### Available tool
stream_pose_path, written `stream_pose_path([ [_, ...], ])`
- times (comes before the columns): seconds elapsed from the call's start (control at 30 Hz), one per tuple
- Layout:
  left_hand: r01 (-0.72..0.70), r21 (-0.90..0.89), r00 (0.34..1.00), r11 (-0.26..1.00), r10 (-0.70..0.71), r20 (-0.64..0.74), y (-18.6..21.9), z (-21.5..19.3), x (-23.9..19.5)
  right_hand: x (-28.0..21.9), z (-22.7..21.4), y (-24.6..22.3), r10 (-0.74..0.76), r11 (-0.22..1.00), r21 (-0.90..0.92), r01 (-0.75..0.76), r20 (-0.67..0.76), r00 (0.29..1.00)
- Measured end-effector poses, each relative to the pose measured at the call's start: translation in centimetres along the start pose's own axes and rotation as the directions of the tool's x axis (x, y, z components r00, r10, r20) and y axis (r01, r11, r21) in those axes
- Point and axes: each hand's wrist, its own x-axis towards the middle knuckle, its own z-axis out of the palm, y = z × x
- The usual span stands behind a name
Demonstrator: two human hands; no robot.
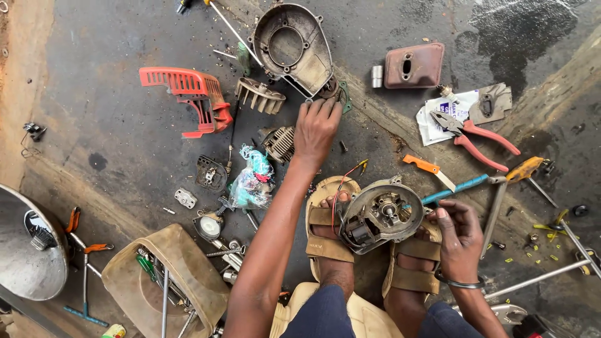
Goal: The person sits on the ground repairing a brush cutter engine. They clean and fit a piston into the cylinder, tap it into place with a hammer, then use a wrench to tighten components on the engine housing while handling scattered engine parts and tools on the floor.
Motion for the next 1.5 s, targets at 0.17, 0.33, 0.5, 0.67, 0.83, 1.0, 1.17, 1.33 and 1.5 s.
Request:
stream_pose_path([
  [0.17, -0.010, -0.073, 0.999, 0.997, 0.007, -0.039, 0.1, 0.5, 0.7, -0.5, 0.2, 0.8, 0.051, 0.997, 0.053, -0.053, 0.036, 0.998],
  [0.33, -0.077, -0.066, 0.997, 0.995, 0.078, 0.007, -0.4, 0.9, 2.5, -0.6, 0.1, 1.3, 0.091, 0.995, 0.043, -0.093, 0.047, 0.995],
  [0.5, -0.197, -0.034, 0.977, 0.980, 0.199, 0.070, -1.6, 2.9, 3.7, -0.5, -0.4, 1.3, 0.097, 0.994, 0.038, -0.099, 0.052, 0.994],
  [0.67, -0.444, 0.051, 0.862, 0.895, 0.411, 0.296, -1.8, 3.2, 5.1, -0.1, -1.1, 1.2, 0.089, 0.993, 0.082, -0.090, 0.013, 0.996],
  [0.83, -0.451, -0.013, 0.870, 0.893, 0.442, 0.219, -1.7, 3.3, 5.5, 0.5, -1.7, 0.8, 0.059, 0.990, 0.126, -0.057, -0.014, 0.998],
  [1.0, -0.207, -0.115, 0.930, 0.972, 0.232, 0.286, -1.9, 2.7, 4.6, 1.1, -2.0, -0.2, 0.033, 0.978, 0.206, -0.026, -0.028, 0.999],
  [1.17, 0.324, -0.793, 0.920, 0.516, -0.368, 0.136, 0.1, -1.1, 5.4, 1.6, -2.4, 0.1, 0.054, 0.960, 0.277, -0.039, -0.046, 0.998],
  [1.33, 0.410, -0.743, 0.628, -0.529, -0.427, 0.650, -1.8, 0.6, 3.6, 1.5, -2.4, 0.8, 0.101, 0.940, 0.327, -0.095, 0.000, 0.995],
  [1.5, 0.349, -0.810, 0.778, -0.472, -0.336, 0.531, -1.0, 1.0, 0.9, 1.7, -0.8, -2.6, 0.131, 0.979, -0.181, -0.097, 0.186, 0.974],
])
